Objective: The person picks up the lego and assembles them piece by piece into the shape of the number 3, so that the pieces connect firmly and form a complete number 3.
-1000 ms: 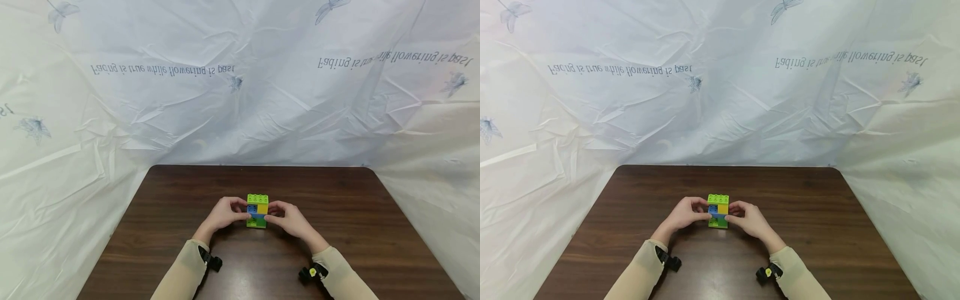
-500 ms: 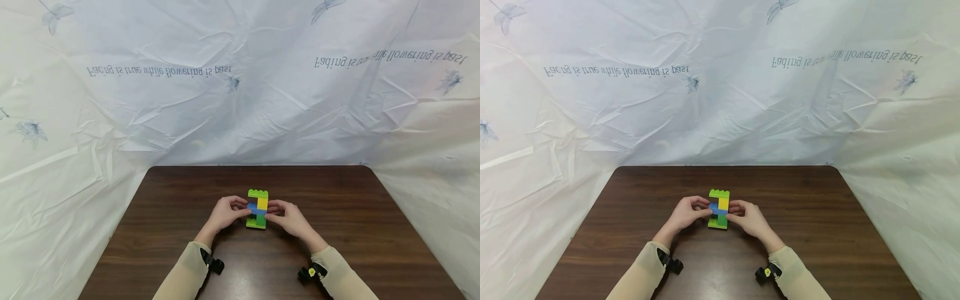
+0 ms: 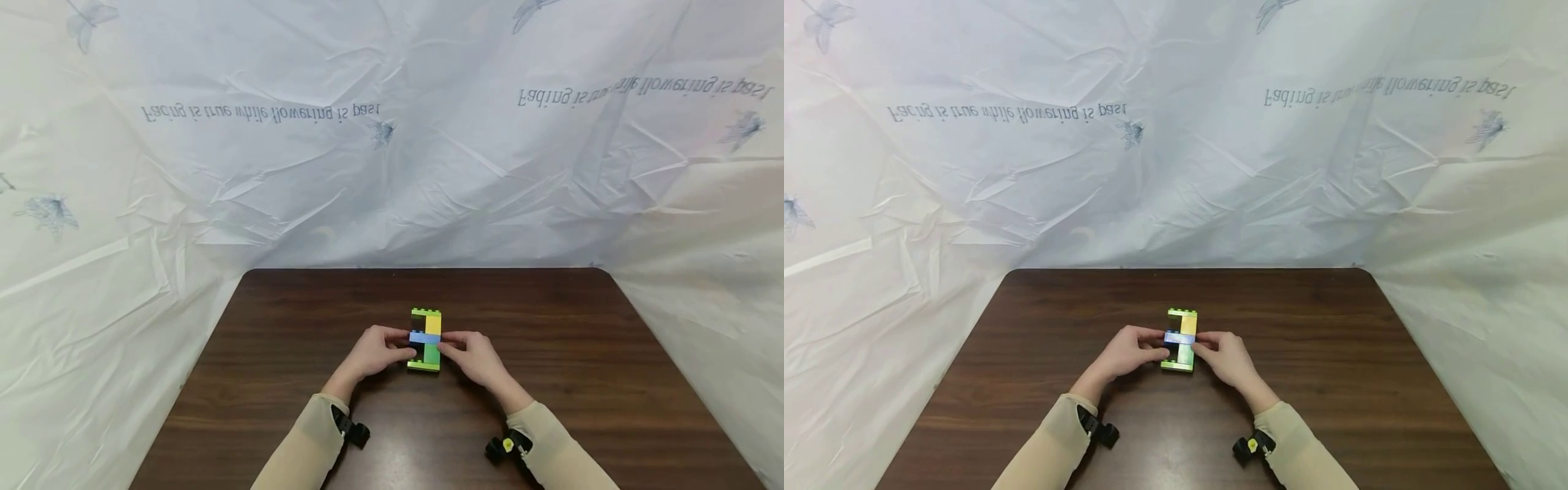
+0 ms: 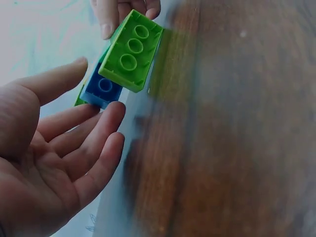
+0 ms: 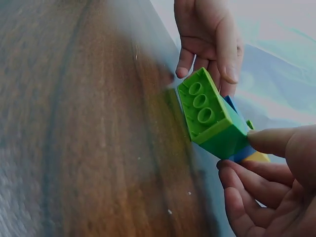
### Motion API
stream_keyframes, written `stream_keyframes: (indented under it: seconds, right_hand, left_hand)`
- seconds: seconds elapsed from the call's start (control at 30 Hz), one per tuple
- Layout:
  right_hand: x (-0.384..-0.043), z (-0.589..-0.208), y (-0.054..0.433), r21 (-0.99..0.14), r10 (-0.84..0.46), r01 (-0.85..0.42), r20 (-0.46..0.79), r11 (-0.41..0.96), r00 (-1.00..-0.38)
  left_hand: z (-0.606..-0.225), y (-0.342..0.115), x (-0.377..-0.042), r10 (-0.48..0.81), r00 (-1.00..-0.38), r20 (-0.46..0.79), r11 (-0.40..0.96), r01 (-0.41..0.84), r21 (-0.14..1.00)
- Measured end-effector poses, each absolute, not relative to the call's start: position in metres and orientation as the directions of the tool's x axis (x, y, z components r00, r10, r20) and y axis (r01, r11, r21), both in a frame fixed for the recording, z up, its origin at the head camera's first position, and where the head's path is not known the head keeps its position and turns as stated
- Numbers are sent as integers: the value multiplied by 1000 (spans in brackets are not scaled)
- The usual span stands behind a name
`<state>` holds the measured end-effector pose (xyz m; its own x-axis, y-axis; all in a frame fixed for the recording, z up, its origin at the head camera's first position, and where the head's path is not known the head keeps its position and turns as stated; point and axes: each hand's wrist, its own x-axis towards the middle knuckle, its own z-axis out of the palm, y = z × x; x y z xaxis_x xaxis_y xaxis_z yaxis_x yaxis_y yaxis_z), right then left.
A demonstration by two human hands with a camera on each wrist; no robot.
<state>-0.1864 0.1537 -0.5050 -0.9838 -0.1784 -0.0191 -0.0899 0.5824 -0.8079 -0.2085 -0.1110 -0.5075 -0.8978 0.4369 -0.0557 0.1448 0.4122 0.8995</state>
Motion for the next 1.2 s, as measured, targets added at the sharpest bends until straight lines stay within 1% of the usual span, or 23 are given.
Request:
stream_keyframes:
  seconds: [0.2,0.3,0.47,1.2]
  right_hand:
    - [-183,-507,156,-817,-198,-56,-72,574,-978]
    - [-182,-507,156,-820,-204,-42,-93,571,-975]
    - [-180,-507,156,-824,-217,-38,-104,565,-971]
    - [-181,-506,158,-801,-241,-49,-121,597,-963]
  left_hand:
    - [-505,-110,-207,501,-861,-85,448,174,877]
    - [-505,-111,-207,511,-853,-102,463,174,869]
    - [-505,-111,-206,497,-859,-117,489,166,856]
    - [-503,-106,-205,467,-871,-151,529,138,837]
